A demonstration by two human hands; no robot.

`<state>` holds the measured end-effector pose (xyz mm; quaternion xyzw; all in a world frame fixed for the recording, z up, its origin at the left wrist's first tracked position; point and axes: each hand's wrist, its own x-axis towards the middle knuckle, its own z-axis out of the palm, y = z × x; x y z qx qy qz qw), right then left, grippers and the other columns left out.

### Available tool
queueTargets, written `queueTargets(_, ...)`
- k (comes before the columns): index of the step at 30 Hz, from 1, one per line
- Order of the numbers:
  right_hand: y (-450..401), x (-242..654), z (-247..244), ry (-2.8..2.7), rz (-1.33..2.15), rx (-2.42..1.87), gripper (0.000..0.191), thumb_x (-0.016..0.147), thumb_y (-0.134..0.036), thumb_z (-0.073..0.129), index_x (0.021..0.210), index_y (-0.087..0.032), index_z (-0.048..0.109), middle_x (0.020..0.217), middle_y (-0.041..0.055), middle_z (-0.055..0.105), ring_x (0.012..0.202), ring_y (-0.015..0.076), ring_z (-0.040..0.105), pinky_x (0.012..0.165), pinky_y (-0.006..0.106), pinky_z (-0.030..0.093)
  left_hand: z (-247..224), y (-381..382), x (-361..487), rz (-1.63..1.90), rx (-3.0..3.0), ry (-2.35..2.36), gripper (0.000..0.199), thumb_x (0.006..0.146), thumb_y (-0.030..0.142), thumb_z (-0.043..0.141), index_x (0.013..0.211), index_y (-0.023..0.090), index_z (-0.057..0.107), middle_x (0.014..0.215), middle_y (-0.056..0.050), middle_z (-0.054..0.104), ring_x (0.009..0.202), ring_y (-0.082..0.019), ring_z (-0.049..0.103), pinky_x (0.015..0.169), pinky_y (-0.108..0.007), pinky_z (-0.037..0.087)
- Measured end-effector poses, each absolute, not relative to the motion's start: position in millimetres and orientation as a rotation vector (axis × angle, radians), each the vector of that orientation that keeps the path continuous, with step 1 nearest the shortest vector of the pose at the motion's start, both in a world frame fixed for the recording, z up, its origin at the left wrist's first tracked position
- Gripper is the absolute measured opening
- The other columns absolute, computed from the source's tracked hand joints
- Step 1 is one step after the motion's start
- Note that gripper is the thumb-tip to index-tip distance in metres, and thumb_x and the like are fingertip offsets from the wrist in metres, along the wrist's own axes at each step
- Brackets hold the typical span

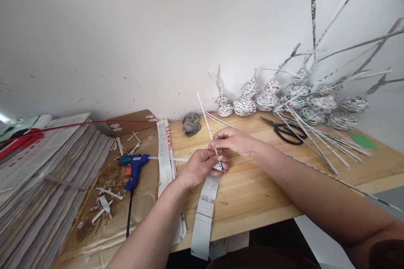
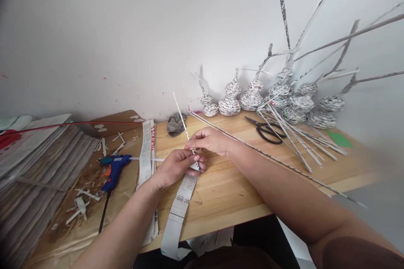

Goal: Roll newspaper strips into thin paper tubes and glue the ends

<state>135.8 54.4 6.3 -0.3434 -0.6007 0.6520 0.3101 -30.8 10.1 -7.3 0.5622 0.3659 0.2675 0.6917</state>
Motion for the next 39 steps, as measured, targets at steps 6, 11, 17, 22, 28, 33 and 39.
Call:
queueTargets(6, 56, 133, 2, -1.447, 1.631, -0.959, 0.030, 0.060, -0.037, 0.079, 0.063, -0.014, 0.060, 0.051, -0.0063, 0.047, 0.045, 0.0042, 0.034, 0.043, 0.020, 0.024, -8, 10, -31, 0.582, 1.280, 0.821, 0.038, 0.079, 0.044, 0.059, 0.092, 0.008, 0.067, 0.084, -0.011, 0.065, 0.080, -0.018, 0.061, 0.072, -0.033, 0.052)
queueTargets(11, 57, 136, 5, -1.540, 1.691, -0.929, 0.029, 0.066, -0.039, 0.074, 0.074, -0.012, 0.067, 0.062, -0.0013, 0.056, 0.052, 0.0059, 0.042, 0.047, 0.020, 0.029, -8, 10, -31, 0.593, 1.265, 0.826, 0.036, 0.080, 0.043, 0.059, 0.090, 0.009, 0.066, 0.081, -0.010, 0.065, 0.078, -0.017, 0.061, 0.070, -0.032, 0.052)
queueTargets(17, 55, 132, 3, -1.520, 1.570, -0.960, 0.029, 0.063, -0.040, 0.076, 0.063, -0.014, 0.062, 0.054, -0.0046, 0.052, 0.049, 0.0055, 0.039, 0.048, 0.021, 0.029, -7, 10, -30, 0.583, 1.273, 0.835, 0.036, 0.079, 0.043, 0.060, 0.089, 0.009, 0.067, 0.083, -0.011, 0.065, 0.079, -0.018, 0.061, 0.071, -0.032, 0.053)
queueTargets(22, 54, 132, 7, -1.579, 1.530, -0.982, 0.030, 0.067, -0.042, 0.073, 0.068, -0.013, 0.065, 0.063, -0.0010, 0.059, 0.054, 0.0071, 0.044, 0.049, 0.021, 0.031, -10, 11, -31, 0.604, 1.271, 0.838, 0.036, 0.079, 0.044, 0.058, 0.090, 0.010, 0.067, 0.083, -0.010, 0.066, 0.080, -0.018, 0.061, 0.070, -0.031, 0.052)
queueTargets(28, 56, 136, 9, -1.781, 1.444, -1.012, 0.031, 0.070, -0.044, 0.069, 0.073, -0.012, 0.069, 0.066, 0.0013, 0.064, 0.061, 0.0103, 0.053, 0.057, 0.022, 0.038, -15, 12, -31, 0.630, 1.301, 0.849, 0.036, 0.079, 0.045, 0.057, 0.087, 0.011, 0.068, 0.083, -0.009, 0.066, 0.080, -0.018, 0.060, 0.069, -0.030, 0.052)
queueTargets(33, 55, 136, 9, -1.914, 1.266, -1.003, 0.031, 0.079, -0.042, 0.059, 0.073, -0.013, 0.067, 0.077, 0.0047, 0.070, 0.072, 0.0143, 0.061, 0.066, 0.024, 0.043, -16, 12, -29, 0.634, 1.346, 0.874, 0.035, 0.080, 0.044, 0.056, 0.082, 0.011, 0.067, 0.081, -0.009, 0.065, 0.079, -0.017, 0.060, 0.068, -0.031, 0.053)
queueTargets(39, 46, 131, 14, -2.030, 0.925, -1.114, 0.028, 0.083, -0.036, 0.054, 0.070, -0.015, 0.065, 0.072, 0.0030, 0.067, 0.061, 0.0115, 0.056, 0.054, 0.021, 0.038, -15, 12, -29, 0.647, 1.343, 0.952, 0.033, 0.078, 0.045, 0.058, 0.078, 0.013, 0.066, 0.082, -0.008, 0.067, 0.078, -0.017, 0.061, 0.070, -0.033, 0.054)
